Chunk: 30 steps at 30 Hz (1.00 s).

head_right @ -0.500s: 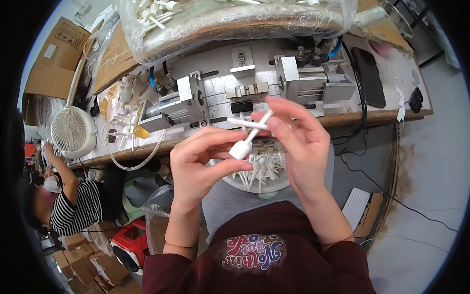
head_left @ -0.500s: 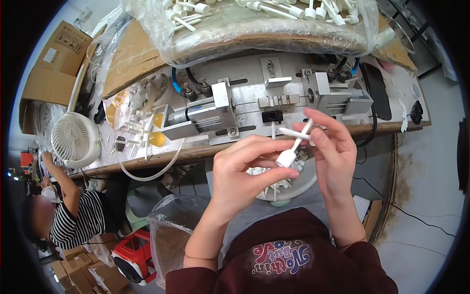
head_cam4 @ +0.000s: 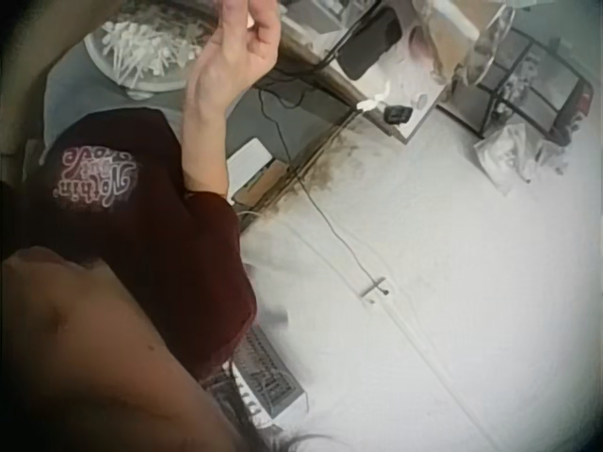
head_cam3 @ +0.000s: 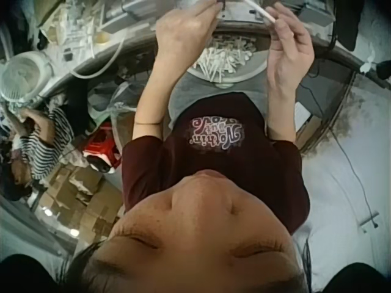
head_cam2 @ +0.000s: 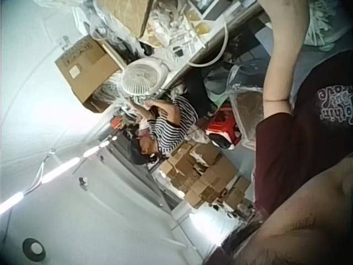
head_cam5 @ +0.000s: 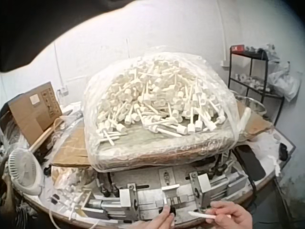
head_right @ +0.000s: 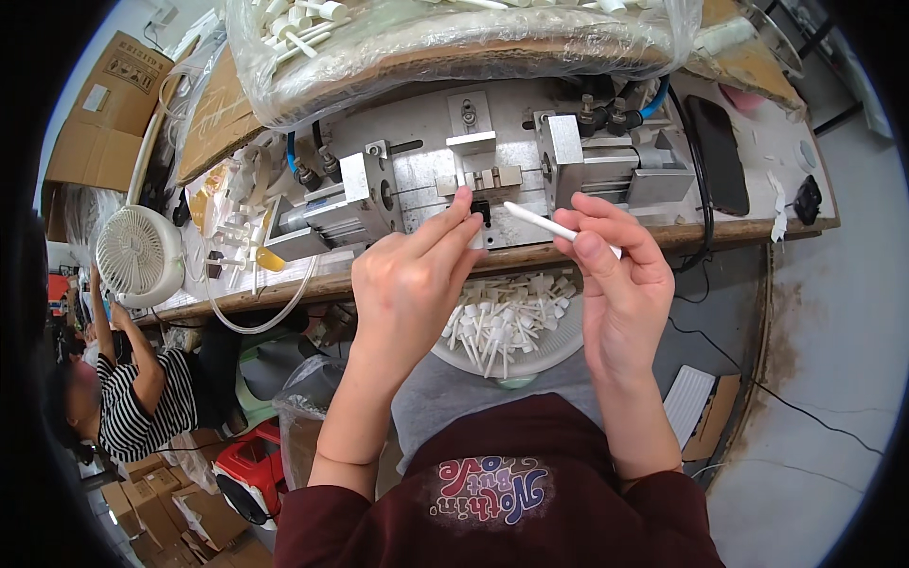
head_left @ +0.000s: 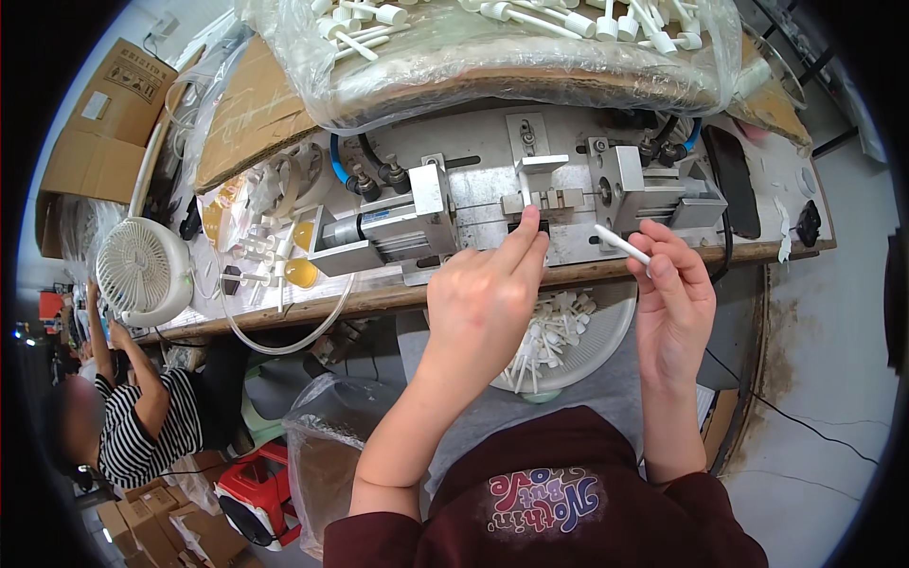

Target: Assembling small plastic sprayer heads using a pneumatic assembly machine.

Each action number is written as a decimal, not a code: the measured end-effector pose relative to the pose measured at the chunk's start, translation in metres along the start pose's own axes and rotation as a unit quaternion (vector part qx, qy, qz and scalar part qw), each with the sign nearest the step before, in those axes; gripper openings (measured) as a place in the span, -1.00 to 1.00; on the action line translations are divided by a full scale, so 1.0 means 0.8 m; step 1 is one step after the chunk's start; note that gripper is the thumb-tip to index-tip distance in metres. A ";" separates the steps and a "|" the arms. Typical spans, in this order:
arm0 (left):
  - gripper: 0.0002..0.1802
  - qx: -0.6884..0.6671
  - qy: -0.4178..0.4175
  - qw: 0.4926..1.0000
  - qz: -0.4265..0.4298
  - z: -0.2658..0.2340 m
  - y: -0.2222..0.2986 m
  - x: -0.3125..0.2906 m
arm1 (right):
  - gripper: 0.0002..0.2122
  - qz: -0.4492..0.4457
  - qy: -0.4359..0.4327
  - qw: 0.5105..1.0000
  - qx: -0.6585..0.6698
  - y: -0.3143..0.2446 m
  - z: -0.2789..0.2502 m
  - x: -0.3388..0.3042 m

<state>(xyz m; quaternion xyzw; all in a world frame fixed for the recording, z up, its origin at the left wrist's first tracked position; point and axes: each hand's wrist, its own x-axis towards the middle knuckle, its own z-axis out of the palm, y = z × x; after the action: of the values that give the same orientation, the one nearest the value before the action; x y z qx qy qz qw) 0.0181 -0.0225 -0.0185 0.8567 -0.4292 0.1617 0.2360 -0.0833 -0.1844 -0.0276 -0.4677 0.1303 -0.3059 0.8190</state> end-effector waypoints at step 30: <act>-0.68 -0.069 0.025 0.997 0.002 -0.033 0.004 0.004 | -0.69 -0.400 -0.148 0.680 -0.596 -0.062 0.123 0.211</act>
<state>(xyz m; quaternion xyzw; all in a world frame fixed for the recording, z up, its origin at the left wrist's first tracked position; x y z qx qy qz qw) 0.0157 -0.0124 0.0059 0.8328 -0.4354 0.1537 0.3053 0.0787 -0.2408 0.0789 -0.9035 -0.0372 -0.3892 0.1753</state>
